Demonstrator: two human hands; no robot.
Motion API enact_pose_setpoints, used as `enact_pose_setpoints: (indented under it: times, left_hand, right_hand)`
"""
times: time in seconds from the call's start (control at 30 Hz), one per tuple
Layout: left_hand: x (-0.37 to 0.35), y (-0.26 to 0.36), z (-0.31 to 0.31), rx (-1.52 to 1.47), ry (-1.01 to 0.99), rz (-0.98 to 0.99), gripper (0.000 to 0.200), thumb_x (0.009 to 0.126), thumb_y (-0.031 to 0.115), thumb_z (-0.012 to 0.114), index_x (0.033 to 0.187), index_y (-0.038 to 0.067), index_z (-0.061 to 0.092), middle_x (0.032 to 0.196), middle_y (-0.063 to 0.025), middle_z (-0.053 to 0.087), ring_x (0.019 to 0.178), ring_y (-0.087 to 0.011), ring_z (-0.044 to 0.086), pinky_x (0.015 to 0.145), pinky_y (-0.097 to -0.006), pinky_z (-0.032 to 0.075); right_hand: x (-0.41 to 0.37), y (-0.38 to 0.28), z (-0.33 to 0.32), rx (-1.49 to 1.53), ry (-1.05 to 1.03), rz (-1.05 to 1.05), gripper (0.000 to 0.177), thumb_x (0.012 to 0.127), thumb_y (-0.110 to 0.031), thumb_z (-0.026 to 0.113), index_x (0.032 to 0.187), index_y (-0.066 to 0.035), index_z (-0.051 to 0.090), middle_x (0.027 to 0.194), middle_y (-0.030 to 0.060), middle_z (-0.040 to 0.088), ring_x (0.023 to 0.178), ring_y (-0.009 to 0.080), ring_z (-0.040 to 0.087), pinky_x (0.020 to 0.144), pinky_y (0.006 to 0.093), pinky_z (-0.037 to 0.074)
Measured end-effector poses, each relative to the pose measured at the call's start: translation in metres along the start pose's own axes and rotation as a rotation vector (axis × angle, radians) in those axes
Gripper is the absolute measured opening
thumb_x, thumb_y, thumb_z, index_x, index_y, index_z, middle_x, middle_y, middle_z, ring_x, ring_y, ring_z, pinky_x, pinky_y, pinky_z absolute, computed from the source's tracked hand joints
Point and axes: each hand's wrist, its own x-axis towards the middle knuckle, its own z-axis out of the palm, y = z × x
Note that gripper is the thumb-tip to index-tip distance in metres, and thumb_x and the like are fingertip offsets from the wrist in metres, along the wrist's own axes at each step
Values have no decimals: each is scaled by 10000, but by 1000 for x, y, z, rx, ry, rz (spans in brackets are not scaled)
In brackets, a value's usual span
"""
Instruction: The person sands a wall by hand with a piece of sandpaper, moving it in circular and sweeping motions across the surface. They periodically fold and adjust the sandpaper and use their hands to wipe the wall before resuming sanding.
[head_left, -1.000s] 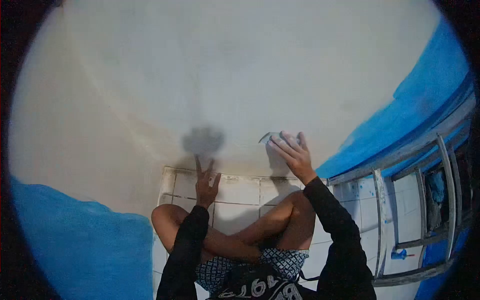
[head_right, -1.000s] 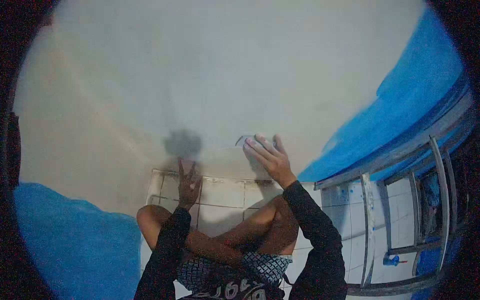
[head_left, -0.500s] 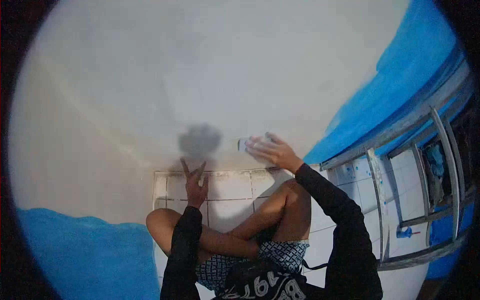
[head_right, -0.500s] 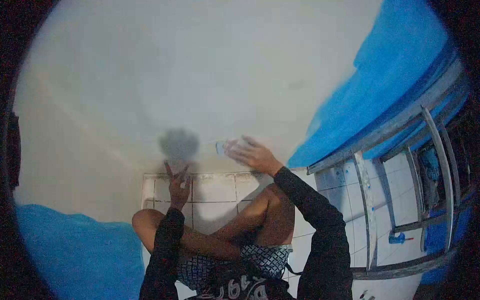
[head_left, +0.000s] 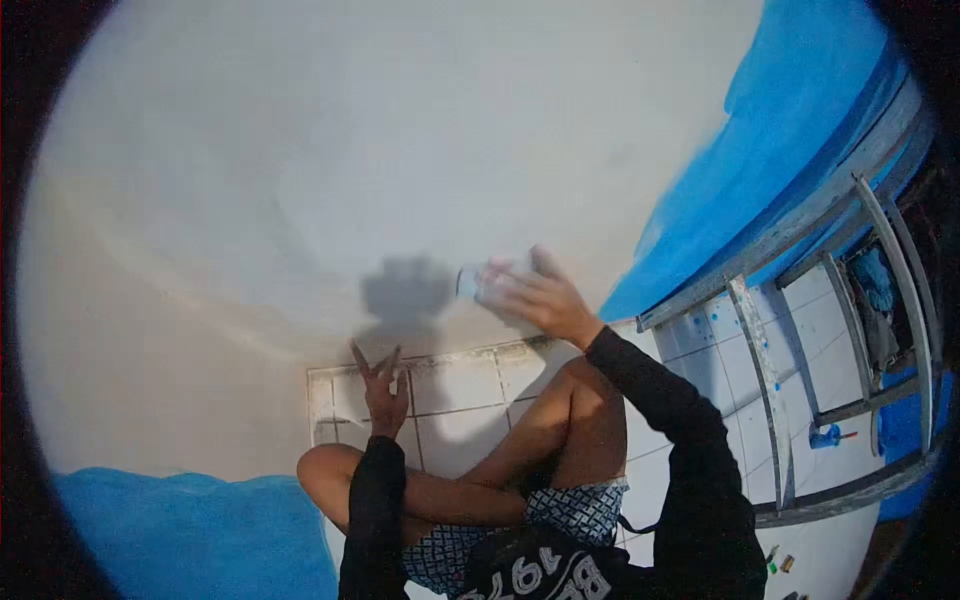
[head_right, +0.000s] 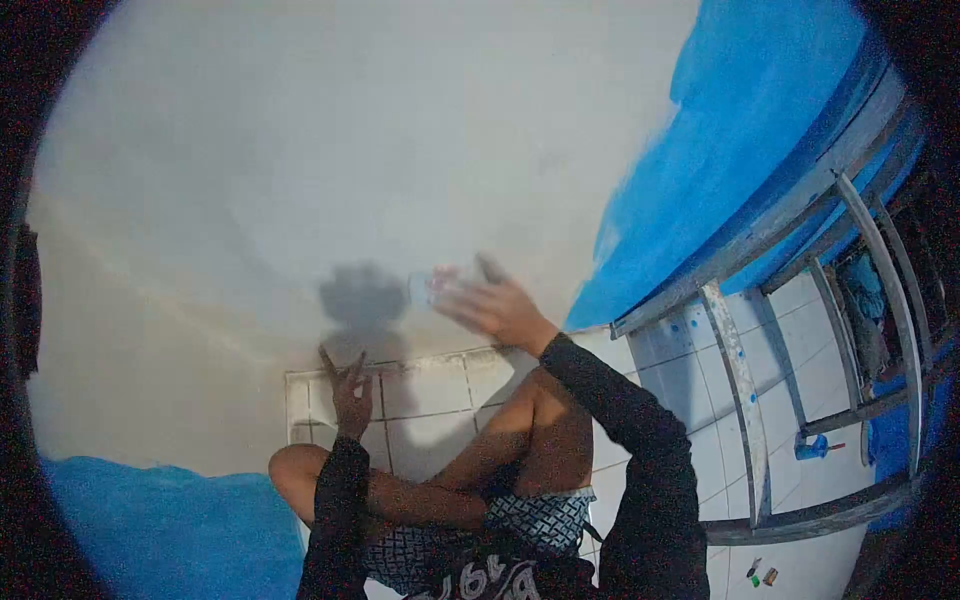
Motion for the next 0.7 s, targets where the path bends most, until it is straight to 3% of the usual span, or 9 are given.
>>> enact_pose_setpoints:
  times: [0.1,0.2,0.27,0.33,0.4,0.47,0.5,0.63,0.7]
  left_hand:
    - [-1,-1,-2,-116,-12,-26,481,904,54,635,1356,215,603,1637,-196,0,1162,-323,607,832,-369,590]
    - [-1,1,5,-75,-9,-12,507,877,14,649,1342,214,613,1635,-202,3,1165,-315,605,845,-375,587]
    - [2,6,6,-102,28,65,511,863,0,660,1330,204,620,1633,-207,5,1155,-310,608,844,-372,588]
    - [3,5,0,-121,56,144,515,849,-14,672,1319,194,627,1631,-212,7,1145,-304,612,842,-369,589]
    - [1,5,-5,-60,58,198,499,836,-12,695,1298,168,636,1626,-228,0,1126,-304,618,842,-357,591]
    - [-3,-12,3,-37,15,163,485,838,-7,696,1292,156,637,1624,-233,-3,1128,-307,618,846,-361,589]
    - [-5,-19,6,-6,-37,126,472,841,-3,696,1286,144,637,1623,-238,-6,1130,-309,618,850,-366,588]
    - [-1,-1,2,-136,3,84,432,859,24,687,1275,133,641,1621,-241,-5,1157,-326,607,860,-383,587]
    - [-4,-29,14,22,8,206,390,878,51,678,1261,121,648,1623,-235,2,1171,-329,600,871,-391,586]
  right_hand:
    - [42,10,-57,-260,210,229,476,873,-213,642,1337,-302,582,1434,-56,531,1350,171,481,1177,565,271]
    - [34,5,-28,-228,233,191,457,903,-207,621,1345,-312,572,1448,-72,514,1345,165,487,1167,554,302]
    - [31,0,-25,-177,102,101,458,912,-189,616,1349,-318,566,1466,-85,495,1339,167,493,1156,546,331]
    - [36,-4,-33,-91,-48,29,421,932,-142,519,1310,-302,615,1450,-64,529,1354,186,484,1171,587,235]
    - [57,13,-54,-161,6,40,419,924,-134,543,1304,-294,619,1443,-53,536,1361,200,478,1171,599,220]
    - [89,25,-90,-432,367,178,466,889,-146,614,1331,-291,582,1467,-74,501,1335,207,502,1165,499,330]
    - [95,23,-88,-334,412,193,442,891,-157,593,1313,-287,599,1462,-63,512,1355,210,482,1167,522,306]
    - [92,12,-78,-303,136,29,383,916,-219,550,1284,-298,622,1478,-47,500,1393,201,435,1173,547,272]
    - [97,28,-91,-361,201,31,385,907,-219,567,1279,-301,627,1465,-42,514,1388,205,443,1178,553,256]
